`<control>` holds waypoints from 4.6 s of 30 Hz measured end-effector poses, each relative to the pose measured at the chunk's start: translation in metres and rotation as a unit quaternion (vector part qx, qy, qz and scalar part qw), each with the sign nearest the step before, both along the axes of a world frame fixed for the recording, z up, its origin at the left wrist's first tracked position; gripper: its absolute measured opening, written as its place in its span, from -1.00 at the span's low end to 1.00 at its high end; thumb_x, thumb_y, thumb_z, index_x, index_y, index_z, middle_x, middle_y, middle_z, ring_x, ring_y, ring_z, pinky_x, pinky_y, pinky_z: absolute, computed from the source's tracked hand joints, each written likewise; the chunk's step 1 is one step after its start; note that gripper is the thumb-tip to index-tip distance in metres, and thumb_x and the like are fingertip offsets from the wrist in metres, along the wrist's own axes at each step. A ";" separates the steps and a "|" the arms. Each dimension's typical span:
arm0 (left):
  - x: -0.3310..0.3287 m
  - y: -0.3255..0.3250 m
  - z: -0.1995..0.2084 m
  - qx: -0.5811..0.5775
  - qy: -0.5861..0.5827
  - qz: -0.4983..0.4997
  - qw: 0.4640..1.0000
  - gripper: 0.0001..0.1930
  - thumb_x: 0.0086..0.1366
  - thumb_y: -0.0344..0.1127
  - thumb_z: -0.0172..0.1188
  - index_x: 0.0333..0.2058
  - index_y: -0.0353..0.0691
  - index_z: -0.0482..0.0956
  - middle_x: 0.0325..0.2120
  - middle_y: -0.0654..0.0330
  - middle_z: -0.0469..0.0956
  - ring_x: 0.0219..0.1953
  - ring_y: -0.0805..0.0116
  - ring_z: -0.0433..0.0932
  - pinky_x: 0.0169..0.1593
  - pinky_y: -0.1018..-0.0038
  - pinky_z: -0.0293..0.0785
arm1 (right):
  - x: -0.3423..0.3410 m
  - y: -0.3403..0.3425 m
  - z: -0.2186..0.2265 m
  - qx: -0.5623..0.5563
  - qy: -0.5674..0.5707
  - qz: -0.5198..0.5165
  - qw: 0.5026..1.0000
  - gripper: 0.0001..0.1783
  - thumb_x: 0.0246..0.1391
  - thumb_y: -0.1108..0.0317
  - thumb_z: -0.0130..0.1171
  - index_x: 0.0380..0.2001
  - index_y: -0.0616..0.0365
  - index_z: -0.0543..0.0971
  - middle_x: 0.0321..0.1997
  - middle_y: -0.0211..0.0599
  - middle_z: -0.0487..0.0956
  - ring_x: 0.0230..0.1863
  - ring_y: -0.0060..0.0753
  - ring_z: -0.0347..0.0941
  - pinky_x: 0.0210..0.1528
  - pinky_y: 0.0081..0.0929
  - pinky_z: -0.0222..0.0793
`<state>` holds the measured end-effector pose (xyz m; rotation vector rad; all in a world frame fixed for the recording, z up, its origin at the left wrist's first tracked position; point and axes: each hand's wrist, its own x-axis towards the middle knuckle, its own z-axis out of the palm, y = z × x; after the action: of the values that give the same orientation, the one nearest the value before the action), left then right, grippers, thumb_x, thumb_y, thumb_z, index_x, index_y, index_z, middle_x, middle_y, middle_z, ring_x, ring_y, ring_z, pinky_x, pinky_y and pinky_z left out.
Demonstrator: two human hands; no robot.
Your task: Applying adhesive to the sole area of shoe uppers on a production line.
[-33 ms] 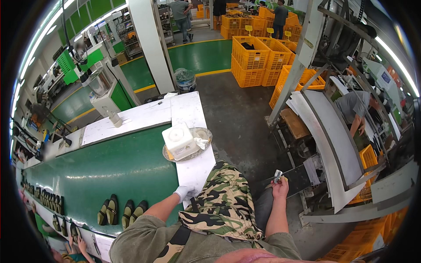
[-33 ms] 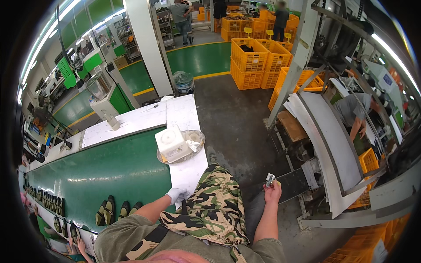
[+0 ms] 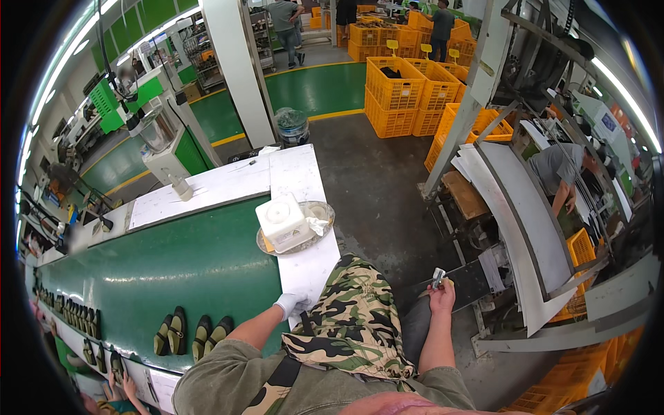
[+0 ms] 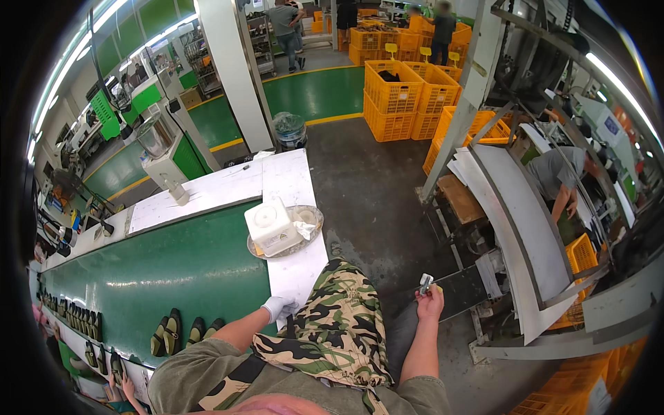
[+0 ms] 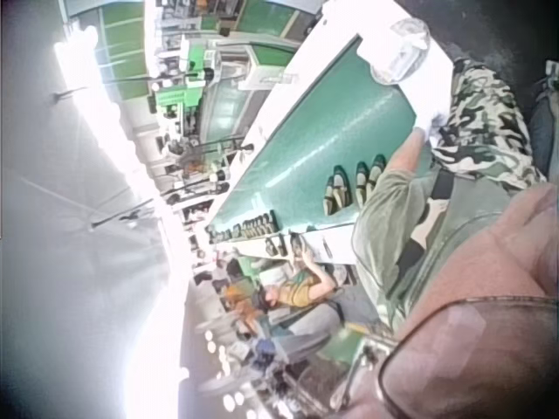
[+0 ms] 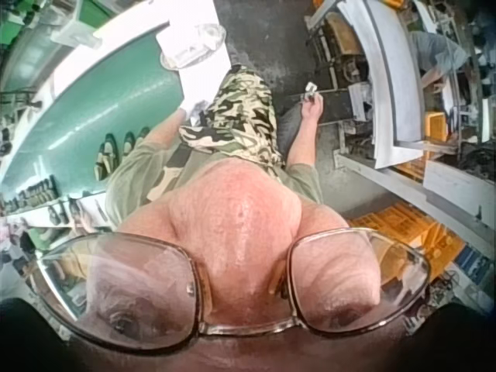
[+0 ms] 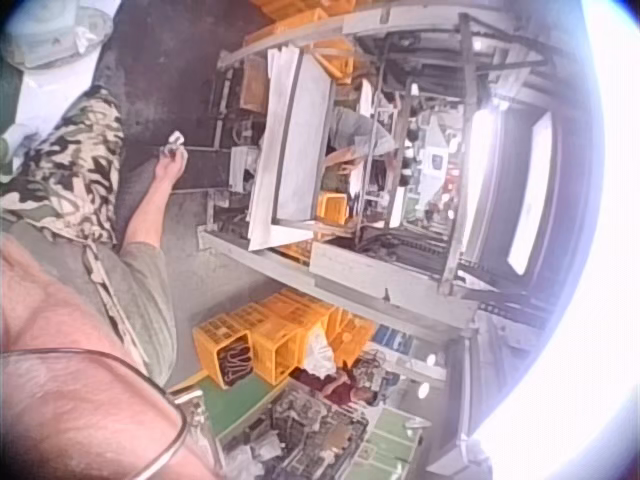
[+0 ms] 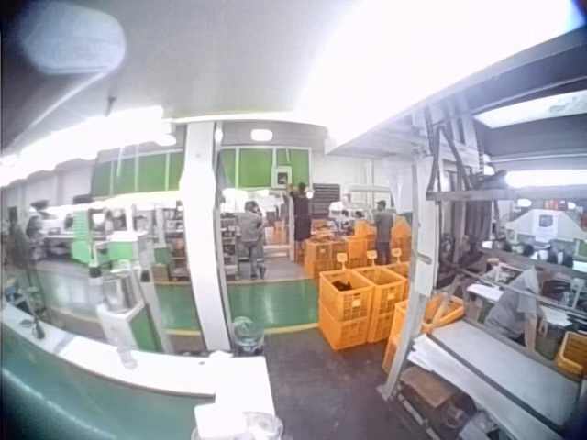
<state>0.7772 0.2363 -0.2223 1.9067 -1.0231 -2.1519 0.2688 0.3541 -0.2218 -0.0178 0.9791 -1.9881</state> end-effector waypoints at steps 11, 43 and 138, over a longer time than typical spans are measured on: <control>0.015 0.028 -0.054 -0.045 0.116 0.151 0.981 -0.77 0.30 -0.23 0.18 -0.19 -0.24 0.63 -0.32 0.22 0.64 -0.32 0.34 0.59 -0.22 0.37 0.51 | 0.005 0.008 -0.004 0.012 -0.004 0.010 1.000 -0.89 0.23 0.27 0.12 -0.25 0.02 0.51 -0.29 -0.36 0.58 -0.34 -0.35 0.50 -0.27 -0.18 0.48; 0.243 0.179 0.057 -0.161 -0.508 0.000 0.846 -0.17 -0.25 -0.05 0.50 0.07 -0.27 0.49 0.00 -0.05 0.53 0.05 0.09 0.52 0.14 0.33 0.43 | 0.018 -0.035 -0.001 0.125 0.055 0.056 0.989 -0.82 0.20 0.17 0.15 -0.29 0.02 0.52 -0.36 -0.37 0.55 -0.35 -0.31 0.47 -0.25 -0.17 0.42; 0.193 0.019 0.085 -0.097 0.144 0.416 0.893 -0.57 0.21 -0.18 0.31 -0.03 -0.28 0.48 -0.13 0.12 0.57 -0.07 0.13 0.53 0.11 0.09 0.40 | 0.239 -0.348 0.079 0.334 0.679 0.276 0.592 -0.81 -0.10 0.30 0.20 -0.37 0.09 0.59 -0.26 -0.13 0.63 -0.14 -0.02 0.56 -0.14 -0.14 0.47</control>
<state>0.9706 0.2549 -0.1373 1.4668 -0.2504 -1.6559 0.5078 0.0063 -0.1427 -1.4103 2.2214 -0.5962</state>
